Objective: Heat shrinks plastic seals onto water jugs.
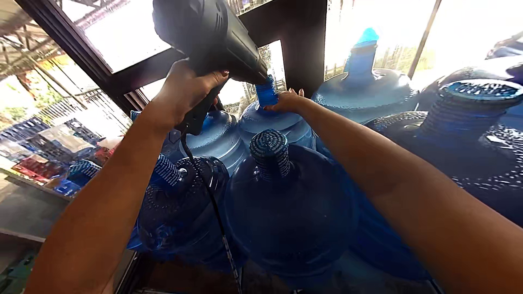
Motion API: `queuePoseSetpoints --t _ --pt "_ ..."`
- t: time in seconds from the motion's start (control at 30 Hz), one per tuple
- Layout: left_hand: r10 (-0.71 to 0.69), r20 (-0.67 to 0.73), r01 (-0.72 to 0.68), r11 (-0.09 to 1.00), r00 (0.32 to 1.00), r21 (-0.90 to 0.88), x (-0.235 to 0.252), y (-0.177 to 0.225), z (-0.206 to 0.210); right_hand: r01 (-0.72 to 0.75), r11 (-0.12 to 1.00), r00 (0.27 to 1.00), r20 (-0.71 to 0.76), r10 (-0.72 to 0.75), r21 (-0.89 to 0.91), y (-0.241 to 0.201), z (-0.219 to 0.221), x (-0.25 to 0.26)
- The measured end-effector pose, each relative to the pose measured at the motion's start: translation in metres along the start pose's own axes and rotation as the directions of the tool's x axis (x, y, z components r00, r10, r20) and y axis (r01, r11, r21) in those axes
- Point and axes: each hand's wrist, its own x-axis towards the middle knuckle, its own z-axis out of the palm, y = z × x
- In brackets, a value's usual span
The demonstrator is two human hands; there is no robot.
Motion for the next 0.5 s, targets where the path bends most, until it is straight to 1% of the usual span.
queuePoseSetpoints --t 0.1,0.17,0.27,0.37,0.5 --pt "0.082 0.008 -0.082 0.991 0.997 0.108 -0.008 -0.003 0.011 -0.059 0.990 0.994 0.082 0.070 -0.130 -0.005 -0.017 -0.015" --pt "0.126 0.029 -0.129 0.974 0.992 0.188 -0.012 -0.006 0.018 -0.097 0.975 0.982 0.138 0.126 -0.200 -0.014 -0.038 -0.039" --pt "0.196 0.070 -0.208 0.922 0.978 0.326 -0.013 -0.012 0.026 -0.095 0.938 0.971 0.176 0.161 -0.335 -0.012 -0.059 -0.061" --pt "0.270 0.110 -0.291 0.864 0.956 0.410 -0.011 -0.010 0.035 -0.122 0.915 0.975 0.124 0.183 -0.385 -0.003 -0.064 -0.076" --pt "0.274 0.136 -0.306 0.833 0.952 0.461 -0.009 0.003 0.048 -0.124 0.960 0.992 -0.065 0.111 -0.251 0.018 -0.060 -0.081"
